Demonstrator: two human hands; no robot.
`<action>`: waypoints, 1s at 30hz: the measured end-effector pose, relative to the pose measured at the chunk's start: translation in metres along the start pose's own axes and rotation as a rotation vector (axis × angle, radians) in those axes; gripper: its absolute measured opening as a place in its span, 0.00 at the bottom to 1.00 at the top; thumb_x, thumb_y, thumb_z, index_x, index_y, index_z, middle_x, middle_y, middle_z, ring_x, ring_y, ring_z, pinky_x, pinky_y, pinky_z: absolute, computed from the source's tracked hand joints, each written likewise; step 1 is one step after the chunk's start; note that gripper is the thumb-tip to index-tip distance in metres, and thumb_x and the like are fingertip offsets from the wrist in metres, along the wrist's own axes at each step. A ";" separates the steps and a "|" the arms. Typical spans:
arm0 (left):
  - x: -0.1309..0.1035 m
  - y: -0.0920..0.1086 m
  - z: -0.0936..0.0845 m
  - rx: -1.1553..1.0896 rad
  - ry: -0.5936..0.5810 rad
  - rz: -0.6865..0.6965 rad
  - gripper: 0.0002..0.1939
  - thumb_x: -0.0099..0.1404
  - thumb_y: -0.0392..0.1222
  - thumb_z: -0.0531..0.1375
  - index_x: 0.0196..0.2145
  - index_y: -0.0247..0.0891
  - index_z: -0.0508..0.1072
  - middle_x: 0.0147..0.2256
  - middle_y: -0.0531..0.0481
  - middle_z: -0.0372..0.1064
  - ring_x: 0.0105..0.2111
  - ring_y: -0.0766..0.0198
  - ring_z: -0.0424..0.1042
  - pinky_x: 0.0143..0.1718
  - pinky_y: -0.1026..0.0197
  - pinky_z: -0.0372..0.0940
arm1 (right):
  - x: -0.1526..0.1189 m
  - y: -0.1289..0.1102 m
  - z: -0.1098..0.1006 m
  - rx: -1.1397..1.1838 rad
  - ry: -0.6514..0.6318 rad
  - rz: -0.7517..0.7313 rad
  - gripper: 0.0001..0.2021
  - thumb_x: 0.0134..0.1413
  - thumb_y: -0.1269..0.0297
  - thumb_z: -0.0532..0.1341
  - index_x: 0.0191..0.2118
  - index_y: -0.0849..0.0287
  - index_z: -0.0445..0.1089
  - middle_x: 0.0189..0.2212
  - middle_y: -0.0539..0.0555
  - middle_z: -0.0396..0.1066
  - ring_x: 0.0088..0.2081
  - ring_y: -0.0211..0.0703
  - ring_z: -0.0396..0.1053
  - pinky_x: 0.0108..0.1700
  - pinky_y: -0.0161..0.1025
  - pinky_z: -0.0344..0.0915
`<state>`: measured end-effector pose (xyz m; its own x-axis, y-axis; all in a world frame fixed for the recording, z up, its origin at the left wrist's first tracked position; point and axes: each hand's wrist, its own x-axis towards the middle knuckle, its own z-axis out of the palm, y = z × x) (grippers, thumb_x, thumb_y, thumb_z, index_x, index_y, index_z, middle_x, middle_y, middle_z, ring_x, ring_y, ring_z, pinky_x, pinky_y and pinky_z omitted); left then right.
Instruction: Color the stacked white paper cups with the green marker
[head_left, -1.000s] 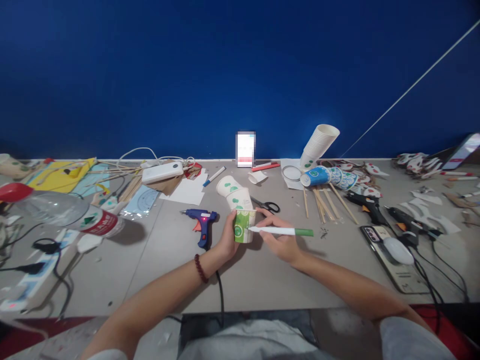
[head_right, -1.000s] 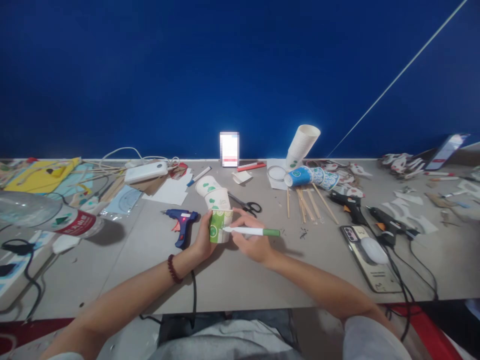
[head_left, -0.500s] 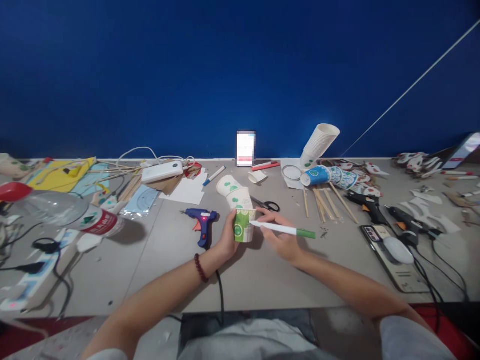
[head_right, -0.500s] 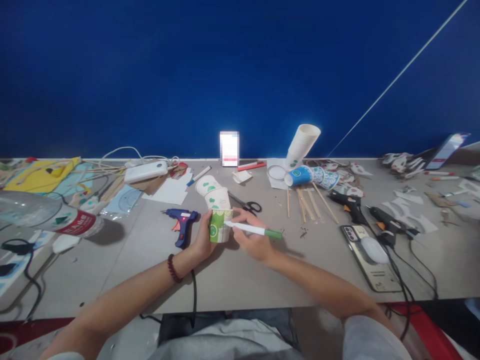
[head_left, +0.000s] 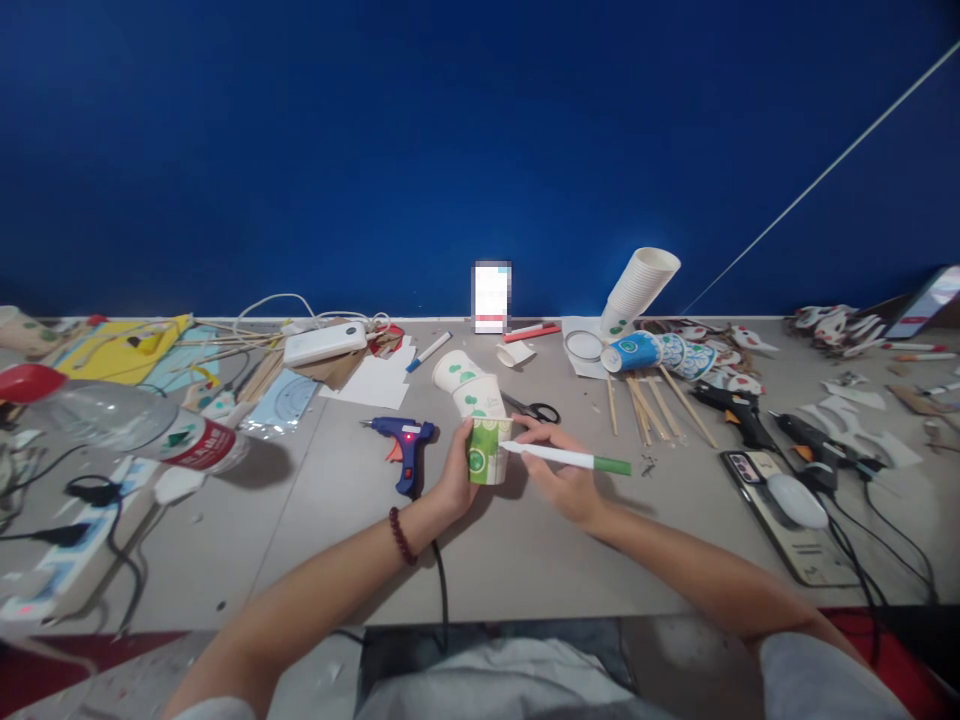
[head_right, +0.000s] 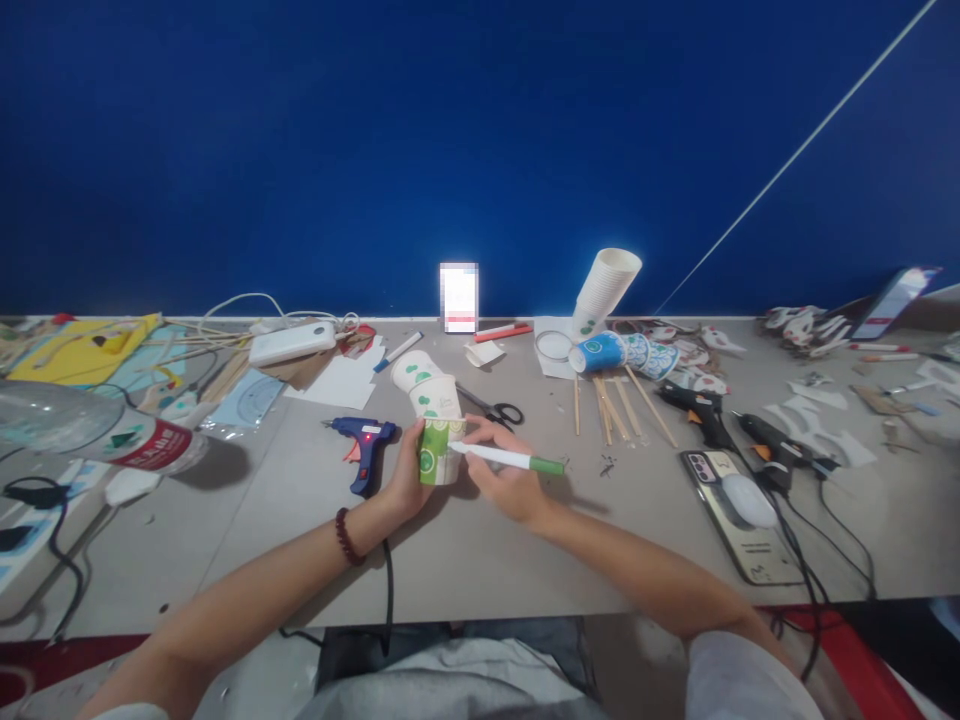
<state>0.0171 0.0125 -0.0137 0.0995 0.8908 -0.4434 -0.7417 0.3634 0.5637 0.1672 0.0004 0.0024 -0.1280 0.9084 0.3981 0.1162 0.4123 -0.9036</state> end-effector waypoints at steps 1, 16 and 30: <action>0.000 0.000 0.000 0.000 -0.004 0.002 0.20 0.57 0.54 0.64 0.39 0.34 0.76 0.31 0.48 0.76 0.27 0.61 0.72 0.32 0.60 0.66 | 0.000 0.001 0.000 0.000 0.010 0.003 0.03 0.56 0.66 0.63 0.37 0.53 0.72 0.41 0.58 0.79 0.54 0.56 0.74 0.55 0.54 0.69; 0.002 0.000 0.003 -0.048 0.039 0.045 0.17 0.57 0.52 0.65 0.38 0.35 0.77 0.34 0.49 0.77 0.31 0.61 0.73 0.35 0.61 0.66 | 0.001 -0.003 -0.001 0.006 -0.051 -0.018 0.02 0.54 0.67 0.64 0.31 0.54 0.72 0.31 0.56 0.79 0.57 0.59 0.71 0.58 0.57 0.66; 0.000 0.000 0.001 -0.014 0.006 0.010 0.19 0.57 0.54 0.64 0.37 0.35 0.76 0.29 0.50 0.76 0.25 0.63 0.71 0.28 0.61 0.65 | 0.000 0.000 0.000 0.028 -0.004 -0.001 0.01 0.56 0.65 0.63 0.34 0.53 0.72 0.35 0.56 0.79 0.56 0.56 0.73 0.55 0.55 0.69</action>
<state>0.0176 0.0126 -0.0123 0.0884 0.8926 -0.4421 -0.7517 0.3510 0.5584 0.1671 0.0009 0.0026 -0.1320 0.9075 0.3988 0.0889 0.4115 -0.9071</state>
